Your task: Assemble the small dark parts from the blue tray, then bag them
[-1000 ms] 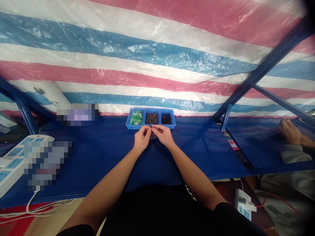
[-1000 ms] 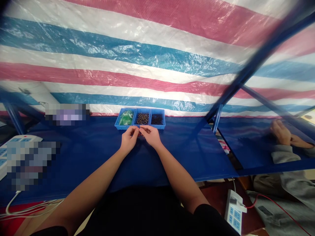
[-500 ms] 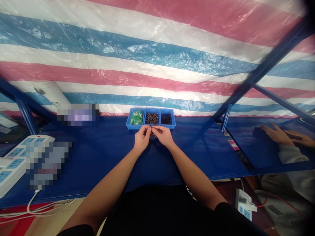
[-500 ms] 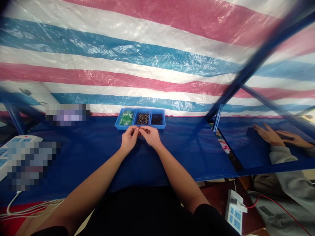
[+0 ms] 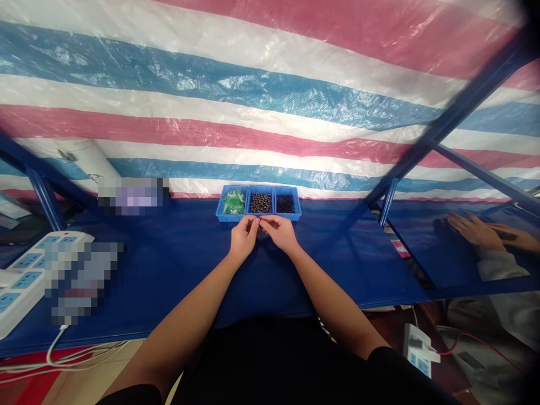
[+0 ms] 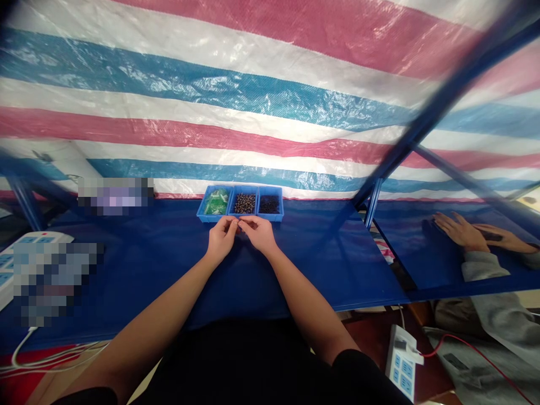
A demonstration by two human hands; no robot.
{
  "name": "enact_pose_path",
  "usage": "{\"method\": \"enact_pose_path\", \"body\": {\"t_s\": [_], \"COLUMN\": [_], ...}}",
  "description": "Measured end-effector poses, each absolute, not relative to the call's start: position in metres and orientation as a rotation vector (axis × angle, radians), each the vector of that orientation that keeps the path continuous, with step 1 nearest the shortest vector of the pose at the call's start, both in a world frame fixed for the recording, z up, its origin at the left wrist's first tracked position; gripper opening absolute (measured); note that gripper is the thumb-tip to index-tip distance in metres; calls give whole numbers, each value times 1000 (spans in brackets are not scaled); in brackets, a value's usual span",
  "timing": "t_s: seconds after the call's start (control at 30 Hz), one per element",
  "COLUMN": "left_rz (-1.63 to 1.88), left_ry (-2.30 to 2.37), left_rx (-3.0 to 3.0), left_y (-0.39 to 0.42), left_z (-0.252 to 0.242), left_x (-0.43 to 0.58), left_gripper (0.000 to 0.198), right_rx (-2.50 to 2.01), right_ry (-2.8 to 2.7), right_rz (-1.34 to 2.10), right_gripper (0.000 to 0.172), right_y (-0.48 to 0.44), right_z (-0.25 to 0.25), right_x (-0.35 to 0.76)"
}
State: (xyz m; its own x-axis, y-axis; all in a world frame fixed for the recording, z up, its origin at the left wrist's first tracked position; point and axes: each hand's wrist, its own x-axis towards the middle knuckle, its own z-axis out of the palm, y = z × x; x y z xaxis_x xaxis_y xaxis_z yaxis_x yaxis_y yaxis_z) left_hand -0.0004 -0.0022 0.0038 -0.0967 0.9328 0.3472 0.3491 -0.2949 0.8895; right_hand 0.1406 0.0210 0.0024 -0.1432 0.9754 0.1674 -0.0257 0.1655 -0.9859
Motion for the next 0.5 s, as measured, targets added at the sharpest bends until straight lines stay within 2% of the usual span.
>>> {"method": "enact_pose_path", "body": {"t_s": [0.5], "left_rz": [1404], "left_ry": [1374], "left_rx": [1614], "left_y": [-2], "left_z": [2], "left_x": [0], "left_gripper": [27], "right_rx": [-966], "right_ry": [-1382], "right_rz": [1162], "right_gripper": [30], "right_y": [23], "right_z": [0], "right_x": [141]}}
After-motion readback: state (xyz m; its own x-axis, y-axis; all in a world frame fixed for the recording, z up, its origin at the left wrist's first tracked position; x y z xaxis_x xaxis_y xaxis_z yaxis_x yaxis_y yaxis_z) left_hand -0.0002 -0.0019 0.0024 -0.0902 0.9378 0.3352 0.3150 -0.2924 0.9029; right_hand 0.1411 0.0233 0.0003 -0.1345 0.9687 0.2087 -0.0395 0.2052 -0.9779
